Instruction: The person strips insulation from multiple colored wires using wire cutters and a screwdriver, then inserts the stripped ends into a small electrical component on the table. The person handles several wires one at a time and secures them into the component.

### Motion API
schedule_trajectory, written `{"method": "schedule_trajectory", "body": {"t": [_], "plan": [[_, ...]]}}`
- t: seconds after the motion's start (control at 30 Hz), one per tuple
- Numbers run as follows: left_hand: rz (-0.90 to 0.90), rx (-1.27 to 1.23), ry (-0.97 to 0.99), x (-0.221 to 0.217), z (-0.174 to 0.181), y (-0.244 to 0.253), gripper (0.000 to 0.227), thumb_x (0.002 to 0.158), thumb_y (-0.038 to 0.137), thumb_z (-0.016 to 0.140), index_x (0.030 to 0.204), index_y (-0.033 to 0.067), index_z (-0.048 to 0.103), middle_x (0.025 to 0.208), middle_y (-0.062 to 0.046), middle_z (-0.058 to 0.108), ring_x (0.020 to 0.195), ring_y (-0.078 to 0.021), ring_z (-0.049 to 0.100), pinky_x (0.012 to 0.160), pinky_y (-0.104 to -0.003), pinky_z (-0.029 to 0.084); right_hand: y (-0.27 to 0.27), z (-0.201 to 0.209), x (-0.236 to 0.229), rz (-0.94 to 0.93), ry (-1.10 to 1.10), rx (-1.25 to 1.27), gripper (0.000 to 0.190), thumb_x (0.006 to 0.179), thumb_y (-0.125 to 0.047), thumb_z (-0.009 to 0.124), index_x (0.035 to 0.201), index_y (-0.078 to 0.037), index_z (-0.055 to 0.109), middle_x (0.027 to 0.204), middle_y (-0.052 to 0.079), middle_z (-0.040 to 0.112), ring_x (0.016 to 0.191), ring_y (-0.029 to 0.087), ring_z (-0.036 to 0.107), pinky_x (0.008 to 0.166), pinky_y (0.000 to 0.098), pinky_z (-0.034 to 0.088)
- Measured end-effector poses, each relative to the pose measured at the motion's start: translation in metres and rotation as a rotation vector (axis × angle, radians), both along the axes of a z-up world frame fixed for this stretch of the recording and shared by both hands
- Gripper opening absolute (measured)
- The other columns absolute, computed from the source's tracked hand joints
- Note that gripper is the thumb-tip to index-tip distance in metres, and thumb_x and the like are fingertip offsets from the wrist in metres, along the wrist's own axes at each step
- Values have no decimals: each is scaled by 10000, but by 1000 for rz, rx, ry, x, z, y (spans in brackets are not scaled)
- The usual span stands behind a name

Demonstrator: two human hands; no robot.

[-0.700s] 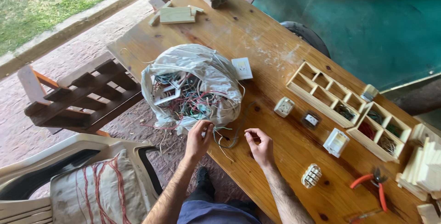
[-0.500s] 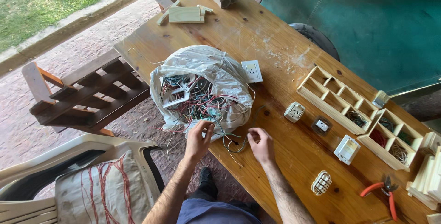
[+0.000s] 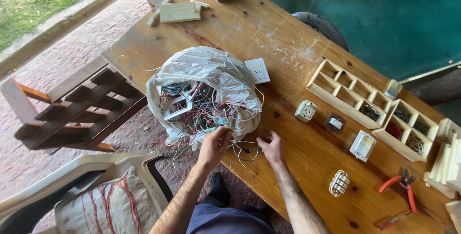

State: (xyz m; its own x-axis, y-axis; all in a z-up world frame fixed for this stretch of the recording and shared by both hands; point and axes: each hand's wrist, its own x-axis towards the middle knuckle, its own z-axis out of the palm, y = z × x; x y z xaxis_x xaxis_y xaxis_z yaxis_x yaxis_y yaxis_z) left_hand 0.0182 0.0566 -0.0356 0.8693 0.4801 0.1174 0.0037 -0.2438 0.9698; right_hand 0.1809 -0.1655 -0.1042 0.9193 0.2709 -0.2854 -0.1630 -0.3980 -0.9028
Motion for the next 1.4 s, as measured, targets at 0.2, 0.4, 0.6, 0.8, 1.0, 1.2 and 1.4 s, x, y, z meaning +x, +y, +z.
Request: {"method": "schedule_trajectory", "body": {"t": [0.2,0.4,0.6,0.8,1.0,1.2,1.4], "plan": [[-84,71,-53,26,22,-26,93,1093,92,744,1141,100,823,894,-132,866,723,-288,872,574,-344,634,-22,0,-11,1,2,415,236,956,-43,920,1161,45,842,883,147,806,667,150,744,485,260,656],[-212,176,-25,70,25,-66,216,1053,230,845,1234,113,859,970,-140,858,915,-401,861,752,-496,694,-55,53,-24,8,100,380,273,972,-104,958,1197,-35,820,768,149,766,584,165,717,380,250,557],[-328,263,34,109,23,-109,319,957,228,879,1262,136,855,999,-143,845,979,-430,840,844,-546,684,-73,57,-29,-28,51,125,205,937,-172,1005,1028,-86,842,832,119,837,750,155,789,592,388,713],[-411,320,57,120,21,-129,202,1032,187,837,1224,149,886,958,-112,839,918,-374,859,780,-435,710,-94,99,-39,10,-156,41,172,996,-135,929,1159,-84,913,950,188,889,813,340,888,625,459,743],[-552,489,85,113,30,-141,230,1057,116,762,1271,106,846,949,-142,791,873,-414,844,746,-514,711,-133,74,-12,-90,-231,490,455,1155,-147,712,1583,-4,647,1236,229,838,1011,254,834,774,357,709],[-615,558,98,107,11,-144,218,1070,134,716,1283,124,761,987,-155,731,833,-463,823,726,-571,709,-132,75,-6,-154,-305,466,308,1227,-189,593,1276,21,812,1112,245,877,1043,312,853,820,437,731],[-543,666,59,105,-13,-151,295,1063,279,793,1317,142,731,944,-93,707,852,-370,842,713,-505,717,-114,91,-18,-193,-426,287,279,1213,-156,617,1166,-5,846,1005,199,905,934,244,857,780,411,731]]}}
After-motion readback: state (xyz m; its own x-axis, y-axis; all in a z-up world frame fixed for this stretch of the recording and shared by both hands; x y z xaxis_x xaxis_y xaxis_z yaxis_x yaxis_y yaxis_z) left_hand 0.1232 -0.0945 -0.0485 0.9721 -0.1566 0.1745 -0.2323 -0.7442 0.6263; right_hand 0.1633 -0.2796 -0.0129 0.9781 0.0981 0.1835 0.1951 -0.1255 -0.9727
